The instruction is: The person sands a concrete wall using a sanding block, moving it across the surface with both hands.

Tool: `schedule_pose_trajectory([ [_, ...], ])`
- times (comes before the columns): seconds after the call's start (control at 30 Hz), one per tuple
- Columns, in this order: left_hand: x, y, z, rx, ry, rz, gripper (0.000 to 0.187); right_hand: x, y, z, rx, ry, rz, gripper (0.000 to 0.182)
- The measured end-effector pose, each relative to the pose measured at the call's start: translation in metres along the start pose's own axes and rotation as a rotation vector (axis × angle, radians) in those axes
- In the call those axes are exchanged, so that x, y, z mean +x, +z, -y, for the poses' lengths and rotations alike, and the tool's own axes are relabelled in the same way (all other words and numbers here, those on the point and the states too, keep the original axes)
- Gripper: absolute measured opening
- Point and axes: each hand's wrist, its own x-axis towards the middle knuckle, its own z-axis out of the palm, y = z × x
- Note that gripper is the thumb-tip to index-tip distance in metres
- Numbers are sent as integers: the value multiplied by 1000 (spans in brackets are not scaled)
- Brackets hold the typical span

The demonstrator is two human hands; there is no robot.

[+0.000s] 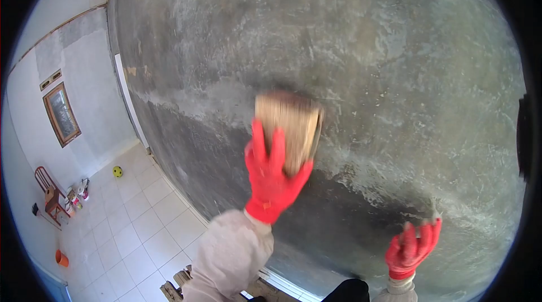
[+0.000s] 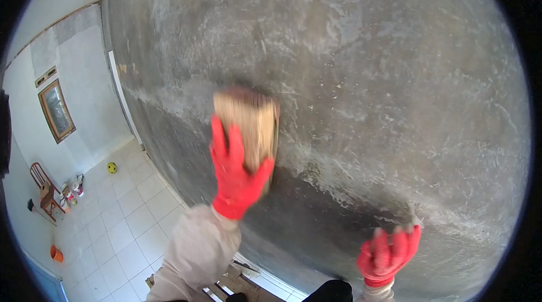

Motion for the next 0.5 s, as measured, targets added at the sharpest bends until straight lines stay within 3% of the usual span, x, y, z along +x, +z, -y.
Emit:
schedule_pose_trajectory([
  [0.07, 50, -4, -10, -40, -7, -49, 81, -7, -9, -19, -80, 71, -33, 34],
  [0.17, 28, 1, -14, -34, -20, -65, 81, -21, -17, -42, -234, 243, -57, 33],
  [0.23, -55, 10, -14, -11, -29, 28, 92, -35, -18, -48, -328, 320, -91, 34],
  [0.33, -204, 29, -6, -26, -134, 112, 101, -33, -13, -49, -341, 244, -74, 34],
  [0.47, -198, 23, -21, -71, -197, 182, 103, -36, -15, -53, -336, 193, -60, 34],
  [0.5, -160, 22, -28, -77, -174, 109, 99, -35, -14, -52, -324, 176, -58, 34],
])
